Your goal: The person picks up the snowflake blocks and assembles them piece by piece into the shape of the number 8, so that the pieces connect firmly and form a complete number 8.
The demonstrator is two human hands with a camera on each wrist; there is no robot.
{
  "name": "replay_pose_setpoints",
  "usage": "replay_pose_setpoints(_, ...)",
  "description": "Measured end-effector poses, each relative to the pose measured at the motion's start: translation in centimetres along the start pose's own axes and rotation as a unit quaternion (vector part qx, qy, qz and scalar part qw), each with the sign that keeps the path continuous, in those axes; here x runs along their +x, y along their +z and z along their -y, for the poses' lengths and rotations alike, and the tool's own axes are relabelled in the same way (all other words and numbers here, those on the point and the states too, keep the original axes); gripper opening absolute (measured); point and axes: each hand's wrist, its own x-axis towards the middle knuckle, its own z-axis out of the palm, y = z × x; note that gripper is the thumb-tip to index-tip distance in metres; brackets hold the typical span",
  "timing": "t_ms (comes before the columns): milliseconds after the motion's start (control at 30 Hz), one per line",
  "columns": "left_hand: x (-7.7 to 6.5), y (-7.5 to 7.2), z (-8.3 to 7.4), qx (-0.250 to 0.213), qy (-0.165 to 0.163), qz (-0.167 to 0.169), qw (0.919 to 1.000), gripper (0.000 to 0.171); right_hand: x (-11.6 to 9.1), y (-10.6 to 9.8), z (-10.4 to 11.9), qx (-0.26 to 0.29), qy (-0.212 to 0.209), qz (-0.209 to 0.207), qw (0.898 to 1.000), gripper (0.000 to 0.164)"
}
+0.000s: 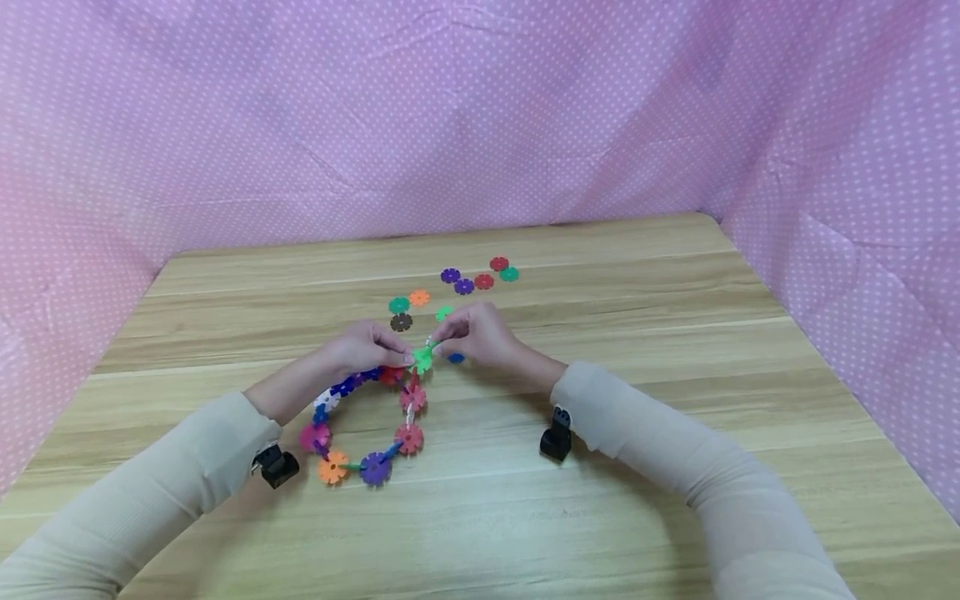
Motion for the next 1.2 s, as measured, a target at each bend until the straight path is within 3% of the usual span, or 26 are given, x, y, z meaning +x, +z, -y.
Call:
replay_pose_setpoints(267, -0.8, -0.3, -0.3, -0.023, -0.042, -0.021, 0.9986, 0.024, 1.2, -0.4, 0.4, -0.009, -0.013, 0.010, 1.000, 0.016)
replay_pose_setpoints(433, -0.9, -0.4, 0.0, -0.048, -0.049, -0.027, 0.9973, 0.024, 1.6, -0.7, 0.8, -0.022, -0.012, 0.023, 0.999, 0.021)
replay_pose_setpoints(633, -0.8, -0.7, 0.7, -0.079, -0.044, -0.019, 0.9958, 0.025, 1.4, -1.4, 1.0, -0.069, 0.027, 0.016, 0.997, 0.019)
replay_pose_setpoints(967, -0.8, -0.7, 1.0, -0.077, -0.036, -0.025, 0.9961, 0.023, -0.3, -1.8, 1.1, -0.197, 0.057, 0.086, 0.975, 0.021)
replay_pose_setpoints(1200, -0.8, -0.7, 1.1, -0.060, -0.024, -0.035, 0.9973, 0.022, -0.8, -1.6, 1.3, -0.226, 0.071, 0.094, 0.967, 0.020)
